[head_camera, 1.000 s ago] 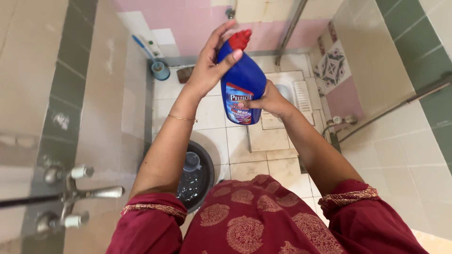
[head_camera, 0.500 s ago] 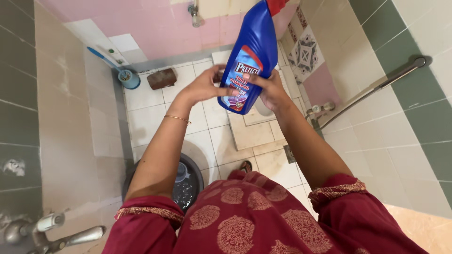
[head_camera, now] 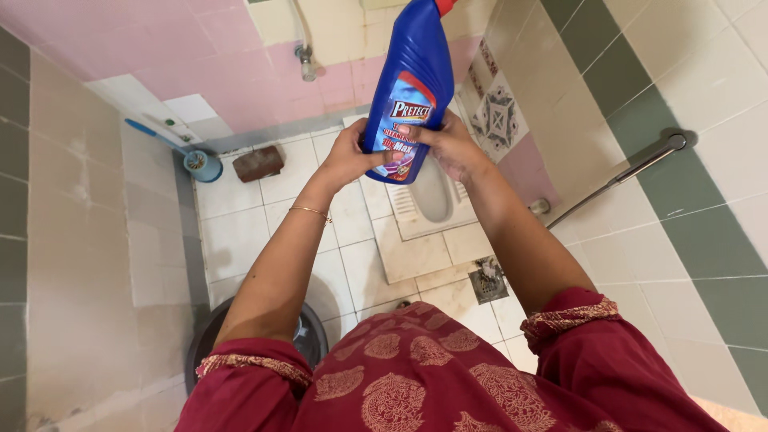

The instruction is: The person moves a bucket containing cleaning supplies, then uses a handheld shower head to rinse the floor and a squat toilet. They also handle a plastic jug, a sponge, and a bottle of toilet cleaner, placing items on the sink and floor.

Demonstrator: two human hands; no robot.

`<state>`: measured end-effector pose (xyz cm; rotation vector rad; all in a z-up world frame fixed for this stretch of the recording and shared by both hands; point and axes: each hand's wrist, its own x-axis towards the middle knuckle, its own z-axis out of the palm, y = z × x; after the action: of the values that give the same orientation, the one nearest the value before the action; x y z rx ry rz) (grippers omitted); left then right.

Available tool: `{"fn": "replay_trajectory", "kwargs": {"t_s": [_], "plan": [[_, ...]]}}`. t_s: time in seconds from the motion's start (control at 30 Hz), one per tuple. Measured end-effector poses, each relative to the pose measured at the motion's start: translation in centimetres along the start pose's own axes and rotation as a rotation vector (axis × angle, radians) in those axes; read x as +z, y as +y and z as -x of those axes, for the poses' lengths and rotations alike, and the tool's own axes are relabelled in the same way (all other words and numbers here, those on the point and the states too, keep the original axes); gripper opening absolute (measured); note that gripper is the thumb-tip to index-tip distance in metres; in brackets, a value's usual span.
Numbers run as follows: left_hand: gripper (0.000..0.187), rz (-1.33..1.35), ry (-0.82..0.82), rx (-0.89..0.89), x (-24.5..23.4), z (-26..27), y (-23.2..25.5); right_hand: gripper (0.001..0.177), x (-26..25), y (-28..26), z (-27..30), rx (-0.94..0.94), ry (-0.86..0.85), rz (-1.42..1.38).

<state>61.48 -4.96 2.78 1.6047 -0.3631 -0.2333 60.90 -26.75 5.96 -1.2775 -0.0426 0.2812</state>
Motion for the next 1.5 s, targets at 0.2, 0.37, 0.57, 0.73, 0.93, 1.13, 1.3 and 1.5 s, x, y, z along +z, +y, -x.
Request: {"fn": "replay_trajectory", "kwargs": {"t_s": [0.2, 0.37, 0.57, 0.73, 0.93, 1.13, 1.3, 1.5], "plan": [[0.089, -0.071, 0.016, -0.053, 1.1, -1.8, -0.1, 0.062, -1.5, 0.2, -0.9, -0.064, 0.068, 0.087], [0.093, -0.183, 0.013, -0.038, 1.7, -2.9, 0.2, 0.06, -1.9, 0.6, -1.0, -0.109, 0.112, 0.123], [0.101, -0.326, 0.063, 0.007, 1.9, -2.9, 0.0, 0.06, -1.4, 0.8, -1.2, -0.141, 0.176, 0.139], [0.098, -0.251, -0.023, 0.09, 0.1, -4.0, 0.7, 0.059, -0.3, -0.4, -0.6, -0.104, 0.213, 0.026], [0.073, 0.097, -0.148, 0.122, -3.0, -5.7, 3.5, 0.064, 0.3, -0.7, 0.3, -0.155, -0.003, 0.063], [0.078, 0.042, -0.214, 0.353, -4.3, -5.1, 8.1, 0.067, 1.3, 0.7, 0.9, -0.168, -0.017, 0.357], [0.096, -0.052, -0.296, 0.313, -4.3, -3.7, 8.0, 0.069, 1.7, 1.8, 1.9, -0.242, -0.005, 0.322], [0.072, -0.077, -0.304, 0.205, -3.1, -3.2, 5.1, 0.069, 2.3, 2.5, 2.7, -0.215, 0.108, 0.306]]}}
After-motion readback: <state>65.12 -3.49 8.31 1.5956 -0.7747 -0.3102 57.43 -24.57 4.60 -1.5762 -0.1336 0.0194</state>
